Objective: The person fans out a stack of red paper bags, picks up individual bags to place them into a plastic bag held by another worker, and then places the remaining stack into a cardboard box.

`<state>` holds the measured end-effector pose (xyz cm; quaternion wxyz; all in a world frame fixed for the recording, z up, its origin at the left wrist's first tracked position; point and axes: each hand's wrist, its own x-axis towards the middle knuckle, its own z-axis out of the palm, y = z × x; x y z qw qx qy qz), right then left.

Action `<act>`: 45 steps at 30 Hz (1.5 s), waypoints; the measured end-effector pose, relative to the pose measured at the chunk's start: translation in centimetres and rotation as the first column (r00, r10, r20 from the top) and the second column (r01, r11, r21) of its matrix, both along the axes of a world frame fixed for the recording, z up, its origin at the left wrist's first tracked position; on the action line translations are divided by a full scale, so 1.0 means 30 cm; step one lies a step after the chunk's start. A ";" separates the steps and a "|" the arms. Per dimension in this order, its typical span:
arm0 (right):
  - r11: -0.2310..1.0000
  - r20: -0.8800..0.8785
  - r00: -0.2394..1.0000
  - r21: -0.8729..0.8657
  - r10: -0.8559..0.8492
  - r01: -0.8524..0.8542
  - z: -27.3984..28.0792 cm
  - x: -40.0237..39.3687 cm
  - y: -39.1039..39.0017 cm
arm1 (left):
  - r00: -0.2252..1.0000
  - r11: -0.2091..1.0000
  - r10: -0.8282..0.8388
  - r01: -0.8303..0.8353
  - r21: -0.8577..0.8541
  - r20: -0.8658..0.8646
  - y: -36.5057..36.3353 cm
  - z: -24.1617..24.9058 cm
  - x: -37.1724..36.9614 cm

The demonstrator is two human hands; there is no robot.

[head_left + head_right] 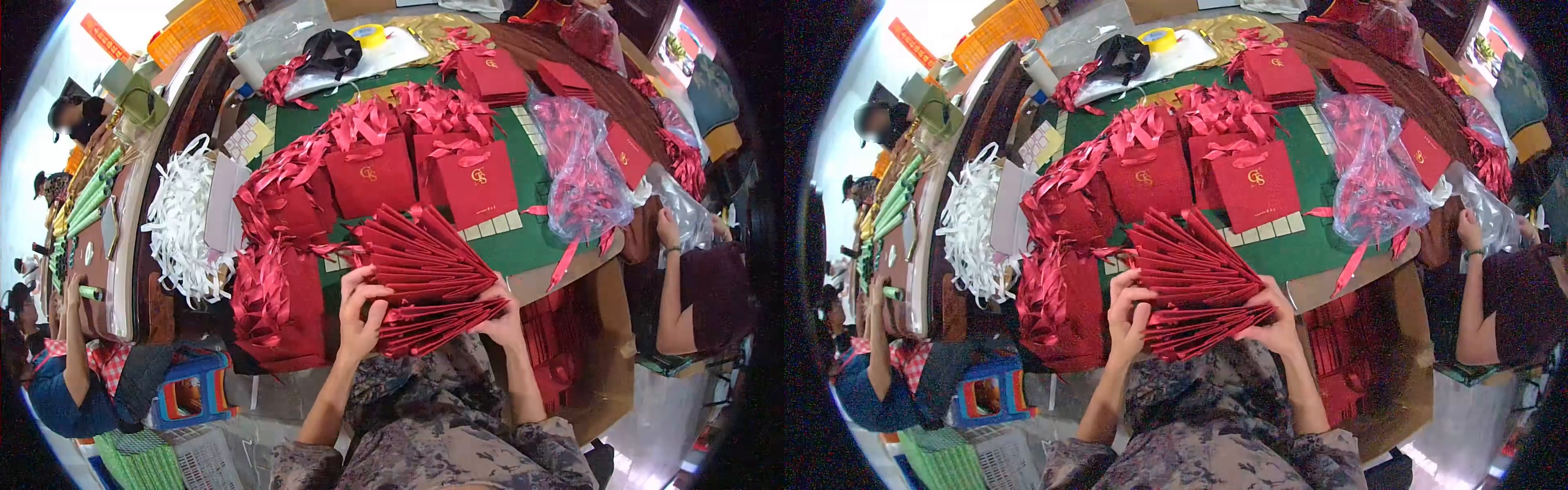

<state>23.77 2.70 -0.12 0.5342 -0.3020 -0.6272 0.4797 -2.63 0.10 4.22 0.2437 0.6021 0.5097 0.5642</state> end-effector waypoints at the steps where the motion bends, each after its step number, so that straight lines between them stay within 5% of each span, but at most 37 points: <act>1: 1.000 0.001 1.000 -0.001 0.001 -0.001 -0.001 -0.004 -0.004 | 1.000 1.000 -0.002 0.002 0.023 0.019 0.000 0.002 -0.002; 4: 1.000 -0.007 1.000 -0.005 -0.014 0.014 -0.008 -0.004 -0.004 | 0.984 1.000 0.020 -0.024 0.021 0.179 0.035 0.011 -0.002; 7: 1.000 -0.027 1.000 0.010 -0.006 0.007 -0.023 -0.004 0.003 | 0.991 0.991 0.132 -0.132 -0.032 0.005 0.122 -0.036 -0.051; 9: 1.000 -0.031 0.999 -0.004 -0.015 0.015 -0.030 -0.003 0.000 | 0.996 0.992 0.074 -0.068 -0.106 0.058 0.185 -0.040 -0.062; 12: 0.999 0.019 0.999 0.008 -0.038 0.038 -0.030 0.000 -0.002 | 0.841 0.924 -0.154 0.308 -0.226 0.519 0.260 -0.052 -0.031; 20: 0.974 -0.033 0.977 -0.089 -0.212 0.208 -0.054 -0.070 -0.026 | 0.685 0.832 -0.347 0.540 -0.127 0.640 0.195 -0.044 0.017; 21: 0.968 -0.037 0.971 -0.094 -0.237 0.233 -0.069 -0.078 -0.035 | 0.756 0.858 -0.322 0.488 -0.162 0.570 0.167 0.004 0.027; 25: 0.957 -0.159 0.945 -0.003 -0.286 0.289 -0.099 -0.127 -0.045 | 0.689 0.874 -0.260 0.466 -0.137 0.677 0.098 -0.053 0.028; 31: 0.926 -0.223 0.899 -0.092 -0.377 0.366 -0.042 -0.174 -0.048 | 0.733 0.892 -0.314 0.445 -0.076 0.604 0.099 -0.021 0.043; 35: 0.969 -0.167 0.957 -0.107 -0.238 0.222 -0.053 -0.168 -0.041 | 0.630 0.910 -0.222 0.408 -0.074 0.744 0.101 -0.064 0.068; 39: 0.951 -0.059 0.949 -0.038 -0.310 0.308 -0.123 -0.163 -0.049 | 0.829 0.944 -0.188 0.300 -0.136 0.527 0.120 -0.049 0.060; 42: 0.947 -0.073 0.945 -0.074 -0.318 0.313 -0.142 -0.163 -0.048 | 0.698 0.952 -0.089 0.270 -0.146 0.710 0.117 -0.084 0.069; 45: 0.967 -0.071 0.964 -0.046 -0.255 0.252 -0.113 -0.148 -0.035 | 0.742 0.947 -0.155 0.299 -0.115 0.653 0.085 -0.064 0.054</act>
